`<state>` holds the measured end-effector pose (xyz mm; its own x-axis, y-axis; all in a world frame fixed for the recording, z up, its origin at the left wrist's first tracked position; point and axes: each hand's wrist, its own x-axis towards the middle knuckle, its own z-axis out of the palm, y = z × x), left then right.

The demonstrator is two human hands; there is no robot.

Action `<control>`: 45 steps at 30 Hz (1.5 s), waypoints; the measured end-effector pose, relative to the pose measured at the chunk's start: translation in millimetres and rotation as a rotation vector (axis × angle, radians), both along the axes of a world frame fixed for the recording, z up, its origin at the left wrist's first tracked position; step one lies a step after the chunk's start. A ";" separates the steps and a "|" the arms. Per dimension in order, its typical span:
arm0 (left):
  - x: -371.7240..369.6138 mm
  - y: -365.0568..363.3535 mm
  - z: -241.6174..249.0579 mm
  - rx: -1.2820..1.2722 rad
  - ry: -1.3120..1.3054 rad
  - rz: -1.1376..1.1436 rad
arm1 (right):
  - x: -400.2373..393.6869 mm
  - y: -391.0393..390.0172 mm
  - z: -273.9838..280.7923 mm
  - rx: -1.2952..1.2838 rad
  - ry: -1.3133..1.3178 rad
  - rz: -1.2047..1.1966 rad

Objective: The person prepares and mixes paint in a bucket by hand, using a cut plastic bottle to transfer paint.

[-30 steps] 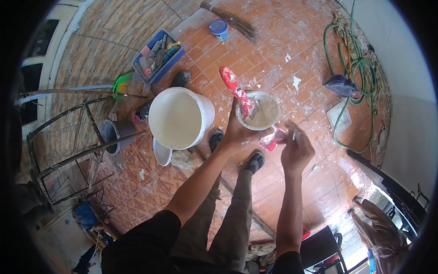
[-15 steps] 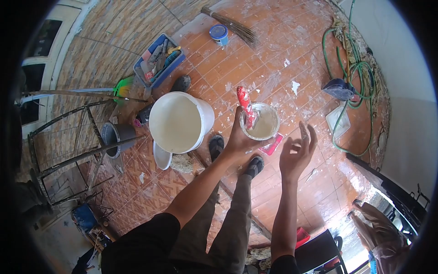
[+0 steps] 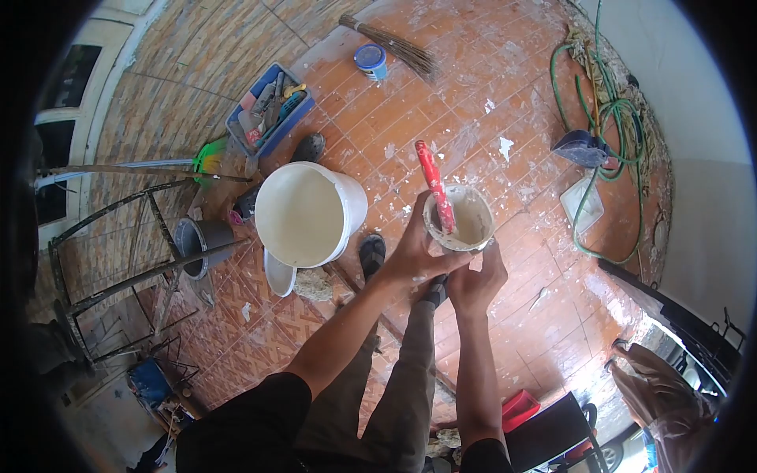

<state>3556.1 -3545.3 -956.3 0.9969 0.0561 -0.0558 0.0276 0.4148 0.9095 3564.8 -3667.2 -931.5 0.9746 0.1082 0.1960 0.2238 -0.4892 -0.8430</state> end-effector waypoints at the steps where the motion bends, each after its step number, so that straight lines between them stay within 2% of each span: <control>1: 1.9 4.9 -1.7 -0.191 0.046 -0.019 | 1.0 -2.6 -5.1 0.001 -0.021 0.043; 3: 5.7 19.6 9.6 -0.176 0.089 -0.061 | 4.4 -8.8 -13.1 0.002 -0.061 0.135; 4: 7.6 22.7 14.4 -0.168 0.111 -0.061 | 4.2 -10.7 -9.7 -0.014 0.012 0.142; 7: 5.3 24.1 11.1 -0.108 0.144 0.009 | 14.8 -15.4 -11.7 -0.005 -0.055 0.245; 8: 4.9 23.0 14.6 -0.098 0.169 0.032 | 16.7 -15.6 -11.9 -0.019 -0.132 0.227; 11: 4.5 20.5 4.7 -0.053 0.117 0.117 | 13.1 -13.0 -1.1 -0.079 -0.124 0.069; 15: 7.0 24.1 17.0 0.008 0.161 0.039 | 3.6 -0.4 13.8 -0.010 -0.022 -0.008; 16: 7.6 24.2 20.0 -0.021 0.156 0.032 | 0.8 -0.3 9.8 0.108 0.092 0.019; 18: 7.4 24.7 19.3 -0.042 0.113 0.031 | -2.9 2.5 4.1 0.129 0.092 0.058; 21: 11.0 25.6 14.4 0.134 -0.009 -0.011 | -0.7 3.5 4.6 0.120 0.109 0.142; 25: 7.2 23.4 9.6 0.170 -0.023 -0.031 | 13.6 4.8 13.5 0.162 0.188 0.203; 26: 8.3 24.4 17.5 0.052 0.014 -0.061 | 18.1 4.5 14.1 0.158 0.171 0.209; 29: 8.3 23.8 12.0 -0.008 0.047 -0.064 | 22.8 -5.8 4.0 0.097 0.086 0.239; 32: 8.5 20.4 9.5 -0.020 0.050 0.026 | 18.8 -8.2 -11.3 0.093 0.038 0.230; 36: 4.6 24.5 -1.2 0.100 0.035 0.058 | 8.4 -1.0 -11.2 0.013 0.021 0.193; 42: -4.8 31.4 0.3 0.168 -0.008 0.152 | 12.9 -12.0 -21.2 -0.196 -0.118 0.353; 45: -14.2 35.1 6.5 0.162 0.011 0.159 | 5.9 -15.0 -18.7 -0.168 0.087 0.359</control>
<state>3541.9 -3510.2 -949.8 0.9741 0.2221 -0.0436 -0.0168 0.2628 0.9647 3570.7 -3682.2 -950.1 0.8810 0.4686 0.0651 0.3371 -0.5252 -0.7814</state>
